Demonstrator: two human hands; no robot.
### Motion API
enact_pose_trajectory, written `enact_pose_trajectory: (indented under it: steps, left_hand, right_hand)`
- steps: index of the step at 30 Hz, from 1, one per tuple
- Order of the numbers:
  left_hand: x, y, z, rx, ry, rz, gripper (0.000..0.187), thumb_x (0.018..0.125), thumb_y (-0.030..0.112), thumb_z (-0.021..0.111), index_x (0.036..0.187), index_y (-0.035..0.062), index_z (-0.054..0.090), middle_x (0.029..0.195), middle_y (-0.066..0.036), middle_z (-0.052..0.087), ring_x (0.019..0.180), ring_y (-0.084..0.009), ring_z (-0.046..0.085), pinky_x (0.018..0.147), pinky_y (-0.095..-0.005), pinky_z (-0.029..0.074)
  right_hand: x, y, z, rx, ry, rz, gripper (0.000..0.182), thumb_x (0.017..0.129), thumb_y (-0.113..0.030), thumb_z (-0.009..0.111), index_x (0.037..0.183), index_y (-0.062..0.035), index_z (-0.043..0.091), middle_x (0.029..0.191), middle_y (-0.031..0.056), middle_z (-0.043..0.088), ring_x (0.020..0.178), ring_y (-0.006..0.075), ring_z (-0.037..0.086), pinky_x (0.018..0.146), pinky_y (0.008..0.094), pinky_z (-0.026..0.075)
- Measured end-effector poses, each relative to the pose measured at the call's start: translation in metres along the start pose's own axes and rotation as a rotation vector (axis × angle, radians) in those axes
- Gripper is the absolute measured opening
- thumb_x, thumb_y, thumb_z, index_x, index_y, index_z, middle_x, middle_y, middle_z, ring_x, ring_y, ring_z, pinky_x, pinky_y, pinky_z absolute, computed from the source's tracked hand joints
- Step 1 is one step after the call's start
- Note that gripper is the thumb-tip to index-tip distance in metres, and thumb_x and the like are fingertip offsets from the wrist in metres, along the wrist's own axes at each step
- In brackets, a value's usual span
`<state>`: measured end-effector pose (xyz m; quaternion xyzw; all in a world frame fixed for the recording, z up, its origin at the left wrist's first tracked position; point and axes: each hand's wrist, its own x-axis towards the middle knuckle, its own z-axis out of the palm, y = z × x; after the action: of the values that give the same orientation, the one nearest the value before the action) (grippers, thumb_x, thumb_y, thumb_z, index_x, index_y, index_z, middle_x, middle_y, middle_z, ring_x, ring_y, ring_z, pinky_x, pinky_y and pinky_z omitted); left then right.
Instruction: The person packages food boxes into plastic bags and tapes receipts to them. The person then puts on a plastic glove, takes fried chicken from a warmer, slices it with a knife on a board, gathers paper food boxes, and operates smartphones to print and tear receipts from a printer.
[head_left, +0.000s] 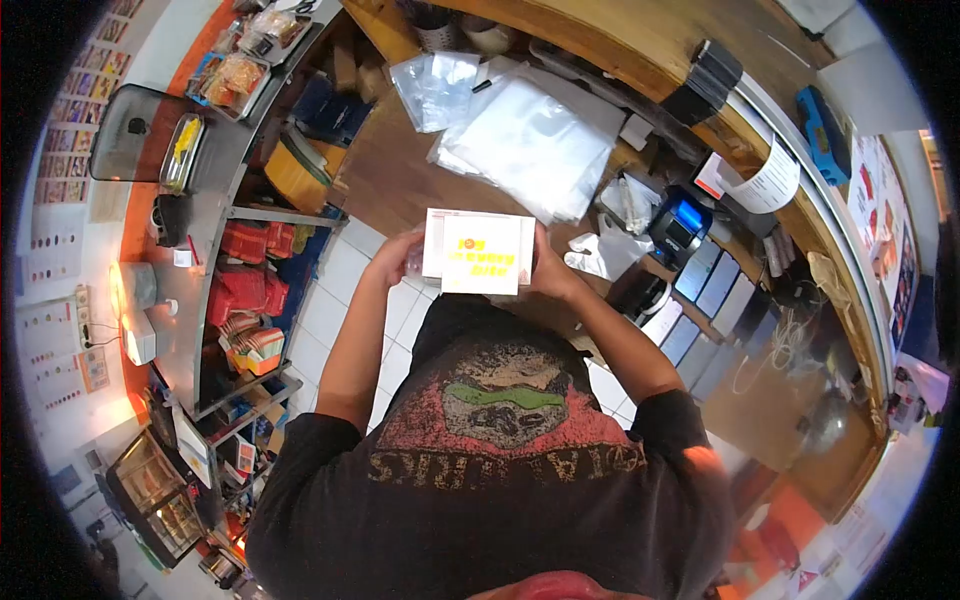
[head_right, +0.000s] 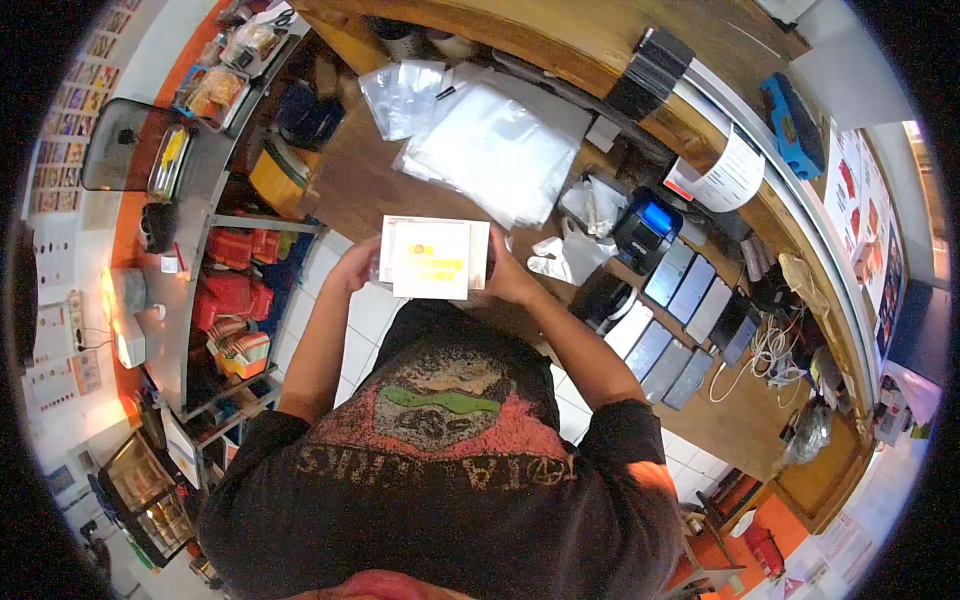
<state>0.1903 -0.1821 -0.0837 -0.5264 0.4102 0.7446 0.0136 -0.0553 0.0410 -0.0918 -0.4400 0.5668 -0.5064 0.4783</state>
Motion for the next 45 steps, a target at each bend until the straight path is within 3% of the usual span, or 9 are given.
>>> enact_pose_trajectory:
  steps: [6, 8, 13, 20, 23, 29, 32, 38, 45]
  left_hand:
    - [0.044, -0.019, 0.004, 0.224, 0.297, 0.278, 0.03, 0.096, 0.028, 0.059, 0.092, 0.0021, 0.073, 0.096, -0.009, 0.069, 0.08, -0.0204, 0.063, 0.066, -0.0353, 0.047]
    - [0.032, -0.001, 0.018, 0.828, 0.57, 0.793, 0.03, 0.095, 0.028, 0.059, 0.092, 0.0008, 0.072, 0.083, -0.014, 0.063, 0.076, -0.0282, 0.06, 0.069, -0.0379, 0.047]
    - [0.001, 0.0, 0.022, 0.666, 0.412, 0.845, 0.021, 0.088, 0.019, 0.064, 0.097, 0.0003, 0.069, 0.079, -0.017, 0.06, 0.075, -0.0317, 0.059, 0.07, -0.0391, 0.048]
    - [-0.062, 0.007, 0.026, 0.636, 0.506, 0.818, 0.016, 0.077, 0.003, 0.068, 0.09, -0.0014, 0.06, 0.078, -0.012, 0.058, 0.07, -0.0249, 0.059, 0.067, -0.0364, 0.047]
    - [-0.063, 0.017, 0.036, 0.826, 0.628, 0.949, 0.011, 0.077, 0.002, 0.067, 0.085, -0.0014, 0.06, 0.08, -0.011, 0.059, 0.068, -0.0223, 0.057, 0.066, -0.0338, 0.047]
    - [-0.016, -0.01, 0.009, 0.631, 0.437, 0.7, 0.014, 0.09, 0.012, 0.065, 0.087, -0.0006, 0.061, 0.076, -0.006, 0.063, 0.067, -0.0109, 0.055, 0.062, -0.0261, 0.044]
    - [-0.011, -0.012, 0.012, 0.471, 0.373, 0.832, 0.016, 0.098, 0.016, 0.06, 0.091, 0.0011, 0.062, 0.078, 0.001, 0.062, 0.068, -0.0046, 0.052, 0.059, -0.0221, 0.042]
    - [-0.047, -0.005, 0.041, 0.338, 0.531, 0.878, 0.017, 0.096, 0.015, 0.063, 0.088, -0.0012, 0.063, 0.073, 0.0, 0.059, 0.065, -0.006, 0.049, 0.059, -0.0219, 0.041]
    - [-0.054, -0.031, 0.036, 0.707, 0.63, 0.863, 0.025, 0.081, 0.006, 0.069, 0.099, -0.0004, 0.051, 0.093, -0.013, 0.053, 0.077, -0.0237, 0.055, 0.071, -0.0345, 0.046]
  right_hand:
    - [0.005, 0.03, 0.003, 0.027, -0.041, -0.003, 0.118, 0.059, -0.009, 0.093, 0.149, -0.011, 0.016, 0.14, 0.011, 0.045, 0.131, 0.0237, 0.045, 0.109, 0.039, 0.038]
    - [0.003, 0.008, 0.002, -0.016, -0.029, 0.064, 0.123, 0.057, -0.008, 0.093, 0.15, -0.0108, 0.014, 0.143, 0.0125, 0.044, 0.133, 0.0246, 0.043, 0.112, 0.0399, 0.035]
    - [0.006, -0.009, 0.008, -0.049, 0.001, 0.164, 0.125, 0.056, -0.008, 0.093, 0.152, -0.0102, 0.014, 0.146, 0.0151, 0.042, 0.136, 0.0259, 0.042, 0.113, 0.0395, 0.034]
    - [-0.007, -0.025, 0.019, -0.265, 0.2, 0.195, 0.093, 0.08, -0.002, 0.069, 0.155, -0.01, 0.015, 0.141, 0.021, 0.048, 0.129, 0.0318, 0.051, 0.105, 0.0359, 0.043]
    - [-0.008, 0.004, 0.003, -0.534, 0.408, 0.223, 0.054, 0.072, 0.002, 0.06, 0.126, -0.0048, 0.06, 0.128, 0.0203, 0.056, 0.11, 0.0381, 0.059, 0.089, 0.0411, 0.051]
    - [0.021, 0.046, 0.016, -0.76, 0.732, 0.266, 0.019, 0.076, -0.012, 0.064, 0.094, -0.0068, 0.068, 0.079, 0.0184, 0.066, 0.078, 0.0367, 0.066, 0.072, 0.0468, 0.052]
    - [0.035, 0.035, 0.014, -0.664, 0.657, 0.539, 0.013, 0.075, -0.012, 0.065, 0.086, -0.0055, 0.068, 0.078, 0.018, 0.068, 0.078, 0.0378, 0.066, 0.071, 0.0486, 0.052]
    - [0.026, -0.003, 0.026, -0.429, 0.985, 0.168, 0.007, 0.075, -0.003, 0.068, 0.081, -0.0001, 0.065, 0.078, 0.0192, 0.066, 0.071, 0.0388, 0.063, 0.066, 0.0463, 0.051]
    - [0.001, 0.007, 0.032, -0.591, 0.88, 0.207, 0.034, 0.075, -0.002, 0.067, 0.107, -0.0008, 0.056, 0.099, 0.0206, 0.056, 0.092, 0.0392, 0.058, 0.079, 0.0462, 0.049]
